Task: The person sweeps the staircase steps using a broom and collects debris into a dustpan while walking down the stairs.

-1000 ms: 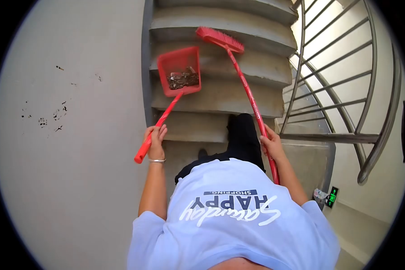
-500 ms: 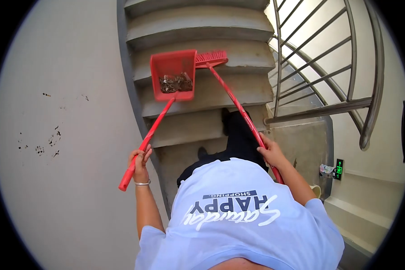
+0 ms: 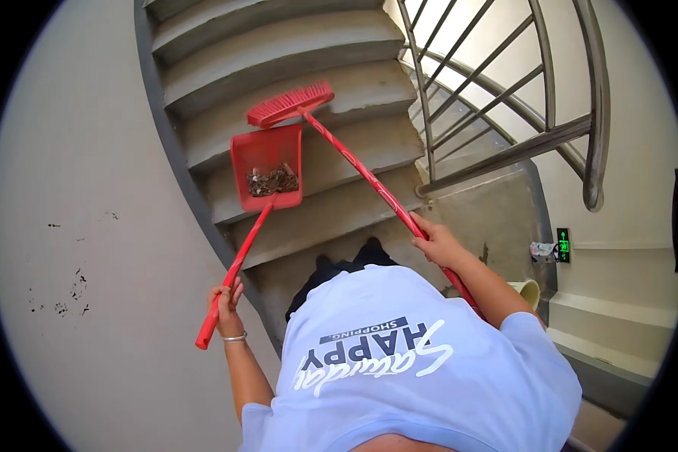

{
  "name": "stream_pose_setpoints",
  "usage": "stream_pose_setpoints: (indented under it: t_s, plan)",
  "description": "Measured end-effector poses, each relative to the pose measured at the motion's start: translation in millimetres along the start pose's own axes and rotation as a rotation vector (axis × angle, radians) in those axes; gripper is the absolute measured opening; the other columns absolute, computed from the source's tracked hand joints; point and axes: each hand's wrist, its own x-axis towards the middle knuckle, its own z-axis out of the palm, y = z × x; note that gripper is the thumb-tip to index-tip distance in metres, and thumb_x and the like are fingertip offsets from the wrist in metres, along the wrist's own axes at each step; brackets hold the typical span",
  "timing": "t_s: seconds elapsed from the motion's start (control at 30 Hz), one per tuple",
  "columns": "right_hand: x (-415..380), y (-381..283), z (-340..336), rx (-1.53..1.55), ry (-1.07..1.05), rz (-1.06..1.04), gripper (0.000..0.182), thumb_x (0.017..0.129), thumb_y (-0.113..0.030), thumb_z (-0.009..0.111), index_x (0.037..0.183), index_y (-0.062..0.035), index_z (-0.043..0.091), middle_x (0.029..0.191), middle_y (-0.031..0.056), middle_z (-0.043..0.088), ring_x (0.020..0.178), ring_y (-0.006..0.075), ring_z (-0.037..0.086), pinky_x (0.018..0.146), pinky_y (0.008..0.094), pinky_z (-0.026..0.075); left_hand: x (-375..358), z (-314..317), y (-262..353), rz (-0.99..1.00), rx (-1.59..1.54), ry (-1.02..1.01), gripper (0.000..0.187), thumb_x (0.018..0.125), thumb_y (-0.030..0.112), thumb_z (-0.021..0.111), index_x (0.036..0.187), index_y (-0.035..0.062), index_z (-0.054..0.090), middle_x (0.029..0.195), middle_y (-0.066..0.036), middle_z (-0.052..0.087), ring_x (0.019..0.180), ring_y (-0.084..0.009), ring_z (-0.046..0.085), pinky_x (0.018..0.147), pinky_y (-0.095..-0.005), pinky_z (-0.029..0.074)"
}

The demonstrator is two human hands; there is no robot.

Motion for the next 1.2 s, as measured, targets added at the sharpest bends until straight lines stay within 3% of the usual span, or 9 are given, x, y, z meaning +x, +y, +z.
stream_pose_setpoints:
  t_s: [0.23,0.3,0.37,0.43,0.53,0.63,0.8,0.9,1.2]
  plan:
    - [30.7,39.7,-19.0,0.070,0.134,-0.042,0.062,0.083,-0.010,0.058,0.140,-0.0047,0.036,0.065,0.0096,0.056,0.046,0.0149,0.052,0.045,0.0307,0.044,-19.0,19.7,-7.5,-0.058,0.075,0.154,0.016,0.088,0.015,0.055,0.096,0.0013,0.051,0.096,-0.017,0.061,0.095,-0.0338,0.065,0.083,-0.0400,0.055]
    - [37.5,48.0,-33.3,-0.040,0.235,-0.070,0.060,0.082,-0.010,0.058,0.139,-0.0036,0.038,0.067,0.0116,0.058,0.045,0.0163,0.052,0.046,0.0316,0.044,-9.1,30.9,-18.7,-0.108,0.059,0.184,0.018,0.086,0.014,0.057,0.098,0.0010,0.051,0.095,-0.017,0.062,0.091,-0.0329,0.066,0.080,-0.0397,0.056]
    - [53.0,75.5,-43.8,-0.054,0.253,-0.145,0.060,0.082,-0.010,0.058,0.138,-0.0028,0.038,0.067,0.0135,0.058,0.045,0.0179,0.053,0.046,0.0325,0.044,6.5,45.6,-35.2,-0.127,0.084,0.235,0.019,0.085,0.014,0.058,0.097,0.0010,0.052,0.093,-0.016,0.062,0.085,-0.0304,0.067,0.076,-0.0376,0.058]
    - [61.2,86.9,-54.0,-0.094,0.290,-0.130,0.060,0.082,-0.011,0.058,0.138,-0.0027,0.038,0.067,0.0149,0.058,0.045,0.0188,0.054,0.046,0.0334,0.045,23.5,65.5,-40.9,-0.165,0.080,0.233,0.016,0.086,0.015,0.060,0.094,0.0031,0.054,0.085,-0.009,0.059,0.074,-0.0182,0.064,0.066,-0.0292,0.057]
    - [68.6,88.8,-62.1,-0.028,0.225,-0.031,0.062,0.081,-0.011,0.059,0.138,-0.0027,0.038,0.066,0.0119,0.058,0.045,0.0171,0.054,0.045,0.0326,0.044,52.2,92.9,-38.1,-0.177,0.126,0.225,0.015,0.085,0.017,0.060,0.092,0.0041,0.055,0.083,-0.007,0.059,0.070,-0.0150,0.062,0.061,-0.0269,0.056]
    - [68.1,81.3,-62.8,0.021,0.204,0.019,0.063,0.081,-0.011,0.060,0.139,-0.0035,0.038,0.066,0.0091,0.057,0.045,0.0156,0.053,0.043,0.0311,0.043,82.0,122.1,-29.6,-0.173,0.159,0.264,0.019,0.083,0.022,0.060,0.089,0.0043,0.056,0.082,-0.010,0.060,0.065,-0.0181,0.065,0.056,-0.0247,0.057]
    - [69.0,88.7,-67.6,0.097,0.198,0.041,0.063,0.081,-0.010,0.060,0.140,-0.0048,0.037,0.067,0.0069,0.056,0.043,0.0145,0.052,0.040,0.0294,0.042,132.0,162.7,-20.1,-0.207,0.262,0.236,0.023,0.084,0.026,0.062,0.085,0.0033,0.055,0.070,-0.006,0.056,0.053,-0.0132,0.059,0.048,-0.0229,0.052]
    - [68.4,93.3,-67.7,0.151,0.171,0.041,0.063,0.082,-0.009,0.060,0.140,-0.0058,0.036,0.067,0.0058,0.055,0.042,0.0138,0.051,0.039,0.0292,0.041,163.6,175.4,-24.6,-0.210,0.333,0.209,0.025,0.082,0.028,0.064,0.087,0.0049,0.055,0.072,-0.009,0.059,0.054,-0.0172,0.062,0.048,-0.0246,0.055]
    - [67.9,101.0,-48.3,0.289,0.124,0.129,0.066,0.083,-0.009,0.059,0.143,-0.0157,0.032,0.065,0.0029,0.053,0.043,0.0124,0.051,0.038,0.0279,0.041,205.2,199.5,-25.8,-0.161,0.405,0.113,0.026,0.083,0.028,0.065,0.088,0.0040,0.054,0.067,-0.007,0.056,0.046,-0.0153,0.056,0.045,-0.0262,0.051]
